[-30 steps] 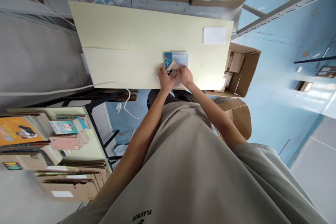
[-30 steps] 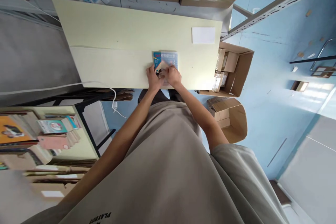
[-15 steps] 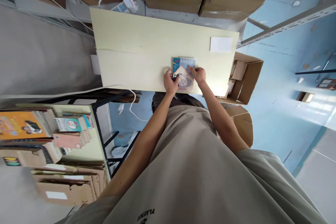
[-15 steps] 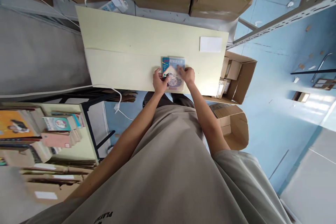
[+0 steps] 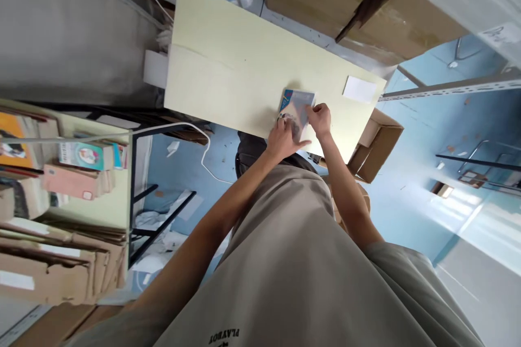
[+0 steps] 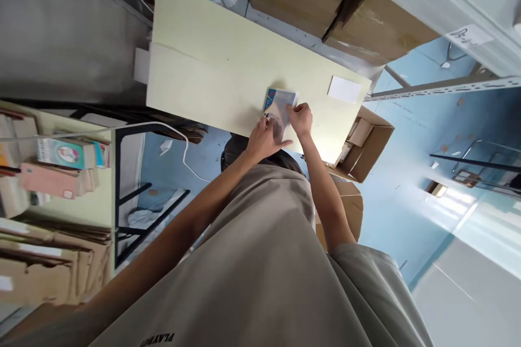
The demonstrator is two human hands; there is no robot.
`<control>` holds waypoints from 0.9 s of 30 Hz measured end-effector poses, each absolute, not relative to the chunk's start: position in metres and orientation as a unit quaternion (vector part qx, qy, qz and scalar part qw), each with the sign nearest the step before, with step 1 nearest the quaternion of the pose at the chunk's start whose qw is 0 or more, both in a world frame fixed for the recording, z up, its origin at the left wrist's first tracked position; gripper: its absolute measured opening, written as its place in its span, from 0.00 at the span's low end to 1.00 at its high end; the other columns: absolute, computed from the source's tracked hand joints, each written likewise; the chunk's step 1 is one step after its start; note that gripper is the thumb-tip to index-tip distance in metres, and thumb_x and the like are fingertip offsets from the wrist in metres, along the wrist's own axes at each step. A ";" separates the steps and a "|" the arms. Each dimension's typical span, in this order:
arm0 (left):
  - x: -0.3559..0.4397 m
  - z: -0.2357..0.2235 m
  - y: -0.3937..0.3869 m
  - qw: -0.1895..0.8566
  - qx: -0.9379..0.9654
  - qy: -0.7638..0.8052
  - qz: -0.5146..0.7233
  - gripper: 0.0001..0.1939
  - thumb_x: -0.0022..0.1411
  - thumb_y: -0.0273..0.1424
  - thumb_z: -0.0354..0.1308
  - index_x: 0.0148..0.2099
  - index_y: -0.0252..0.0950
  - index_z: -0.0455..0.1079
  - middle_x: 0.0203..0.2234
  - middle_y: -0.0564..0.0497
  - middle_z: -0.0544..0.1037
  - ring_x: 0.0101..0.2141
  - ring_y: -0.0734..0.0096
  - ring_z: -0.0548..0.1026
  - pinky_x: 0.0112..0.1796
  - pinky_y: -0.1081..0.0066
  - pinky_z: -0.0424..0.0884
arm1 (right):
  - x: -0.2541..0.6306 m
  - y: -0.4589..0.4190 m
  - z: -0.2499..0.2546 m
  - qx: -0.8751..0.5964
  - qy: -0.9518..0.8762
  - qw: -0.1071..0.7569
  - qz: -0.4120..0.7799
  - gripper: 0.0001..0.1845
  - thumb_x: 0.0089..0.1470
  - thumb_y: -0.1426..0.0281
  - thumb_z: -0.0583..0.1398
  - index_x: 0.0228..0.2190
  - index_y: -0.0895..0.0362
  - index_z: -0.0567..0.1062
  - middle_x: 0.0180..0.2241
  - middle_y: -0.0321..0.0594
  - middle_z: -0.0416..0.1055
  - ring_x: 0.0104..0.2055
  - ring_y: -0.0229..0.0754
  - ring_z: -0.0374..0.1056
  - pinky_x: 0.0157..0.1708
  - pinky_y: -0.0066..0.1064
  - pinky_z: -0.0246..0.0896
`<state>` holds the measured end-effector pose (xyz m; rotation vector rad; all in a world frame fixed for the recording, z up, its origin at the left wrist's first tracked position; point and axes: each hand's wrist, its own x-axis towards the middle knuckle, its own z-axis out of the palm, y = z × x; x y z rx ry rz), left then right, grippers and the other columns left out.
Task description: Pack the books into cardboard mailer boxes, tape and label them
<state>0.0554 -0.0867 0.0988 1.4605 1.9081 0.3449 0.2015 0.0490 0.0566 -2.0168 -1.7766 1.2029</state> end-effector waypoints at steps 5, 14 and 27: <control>0.063 0.102 -0.107 0.342 0.514 0.762 0.196 0.45 0.66 0.40 0.79 0.76 0.29 0.65 0.69 0.23 0.74 0.67 0.29 0.77 0.67 0.47 0.76 | 0.186 0.058 0.092 -0.589 -0.726 0.091 0.342 0.25 0.72 0.45 0.64 0.54 0.52 0.75 0.52 0.50 0.79 0.58 0.58 0.79 0.61 0.58 0.77; 0.024 0.071 -0.139 0.385 0.352 0.753 0.402 0.17 0.70 0.33 0.73 0.58 0.38 0.76 0.52 0.40 0.84 0.50 0.52 0.85 0.54 0.57 0.84 | 0.120 0.153 0.138 -0.232 -0.882 -0.094 0.400 0.41 0.54 0.39 0.79 0.57 0.53 0.84 0.57 0.46 0.81 0.64 0.65 0.76 0.76 0.72 0.64; 0.004 0.004 -0.156 0.394 0.018 0.769 0.503 0.07 0.80 0.38 0.61 0.48 0.41 0.69 0.38 0.45 0.82 0.37 0.63 0.87 0.45 0.61 0.86 | 0.006 0.150 0.034 -0.338 -0.835 -0.100 0.422 0.32 0.58 0.43 0.74 0.49 0.57 0.86 0.43 0.43 0.83 0.51 0.56 0.79 0.62 0.53 0.76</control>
